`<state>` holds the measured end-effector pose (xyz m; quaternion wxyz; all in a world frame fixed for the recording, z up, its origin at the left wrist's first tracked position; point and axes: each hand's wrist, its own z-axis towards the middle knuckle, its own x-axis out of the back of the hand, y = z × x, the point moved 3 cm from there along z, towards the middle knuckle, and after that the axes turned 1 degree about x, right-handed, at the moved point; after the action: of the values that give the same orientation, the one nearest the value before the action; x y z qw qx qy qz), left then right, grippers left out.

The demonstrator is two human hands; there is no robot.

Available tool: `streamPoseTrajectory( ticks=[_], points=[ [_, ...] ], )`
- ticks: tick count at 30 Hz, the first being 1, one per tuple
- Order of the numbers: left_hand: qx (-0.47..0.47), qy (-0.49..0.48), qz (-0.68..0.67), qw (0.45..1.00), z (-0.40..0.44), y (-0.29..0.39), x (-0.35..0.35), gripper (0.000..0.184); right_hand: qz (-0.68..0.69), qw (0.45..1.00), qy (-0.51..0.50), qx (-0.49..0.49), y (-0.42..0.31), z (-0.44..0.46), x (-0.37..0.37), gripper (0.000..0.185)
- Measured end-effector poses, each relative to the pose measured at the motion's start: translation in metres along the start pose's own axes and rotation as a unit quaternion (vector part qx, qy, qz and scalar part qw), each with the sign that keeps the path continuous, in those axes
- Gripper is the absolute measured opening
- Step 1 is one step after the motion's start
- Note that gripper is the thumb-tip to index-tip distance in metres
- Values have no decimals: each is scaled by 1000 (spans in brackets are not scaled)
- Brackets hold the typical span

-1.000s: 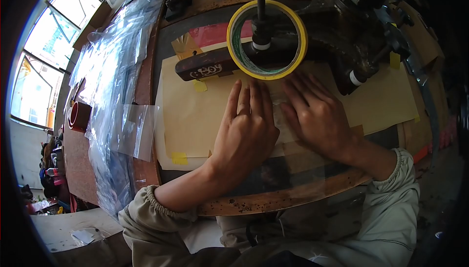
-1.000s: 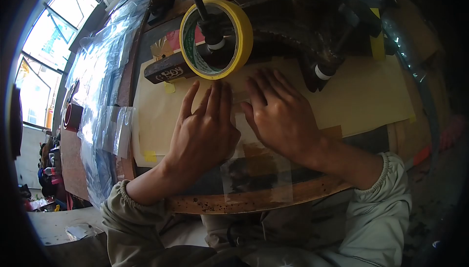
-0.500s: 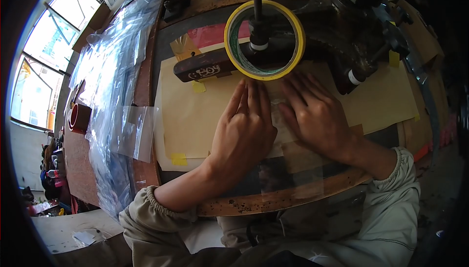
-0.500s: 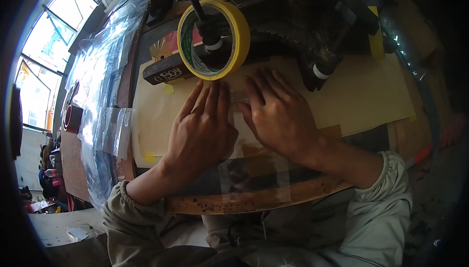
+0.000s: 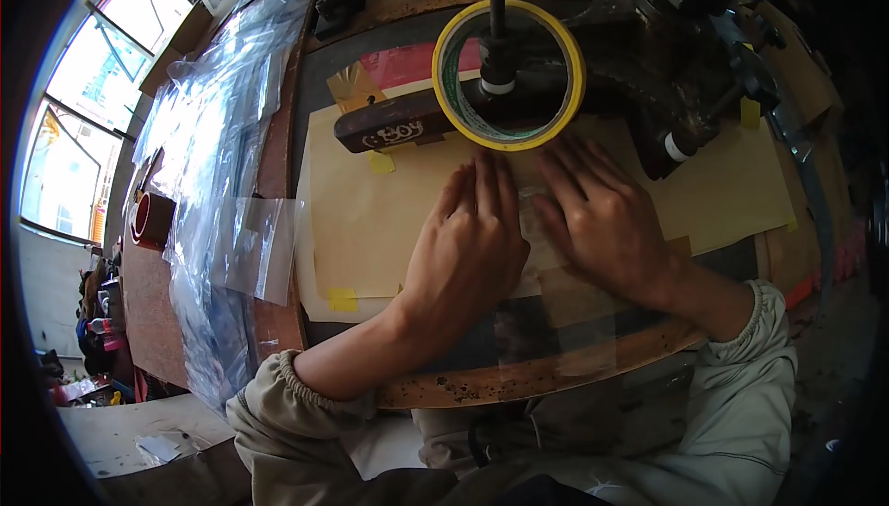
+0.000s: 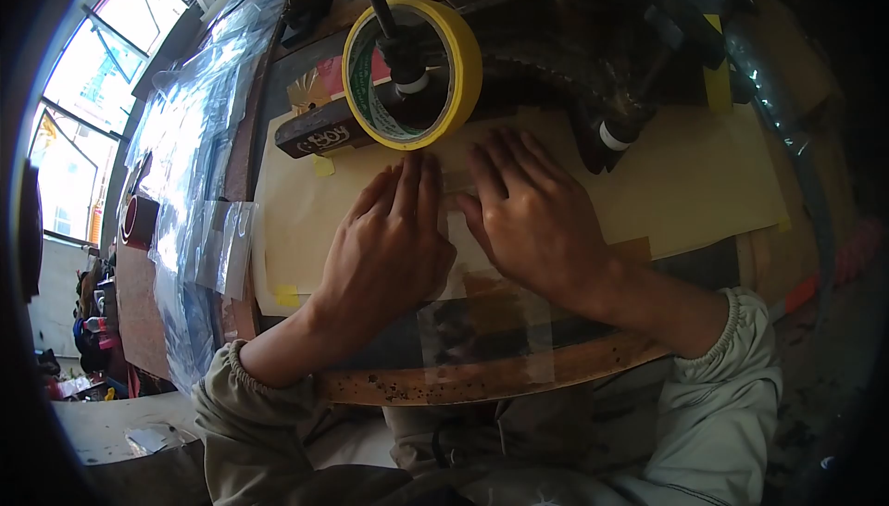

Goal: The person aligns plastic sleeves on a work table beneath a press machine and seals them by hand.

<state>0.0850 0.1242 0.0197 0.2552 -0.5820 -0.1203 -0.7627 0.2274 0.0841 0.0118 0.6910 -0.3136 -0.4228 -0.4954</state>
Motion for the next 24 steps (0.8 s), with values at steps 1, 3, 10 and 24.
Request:
streamPoseTrajectory(
  ticks=[1, 3, 10, 24],
  points=[
    [-2, -1, -3, 1000, 0, 0, 0, 55, -2, 1000, -1, 0, 0, 0, 0, 41],
    [-3, -1, -1, 1000, 0, 0, 0, 55, -6, 1000, -2, 0, 0, 0, 0, 41],
    [-2, 3, -11, 1000, -1, 0, 0, 55, -5, 1000, 2, 1, 0, 0, -1, 42],
    [-1, 6, 0, 1000, -3, 0, -4, 57, -8, 1000, 3, 4, -2, -1, -2, 44]
  ],
)
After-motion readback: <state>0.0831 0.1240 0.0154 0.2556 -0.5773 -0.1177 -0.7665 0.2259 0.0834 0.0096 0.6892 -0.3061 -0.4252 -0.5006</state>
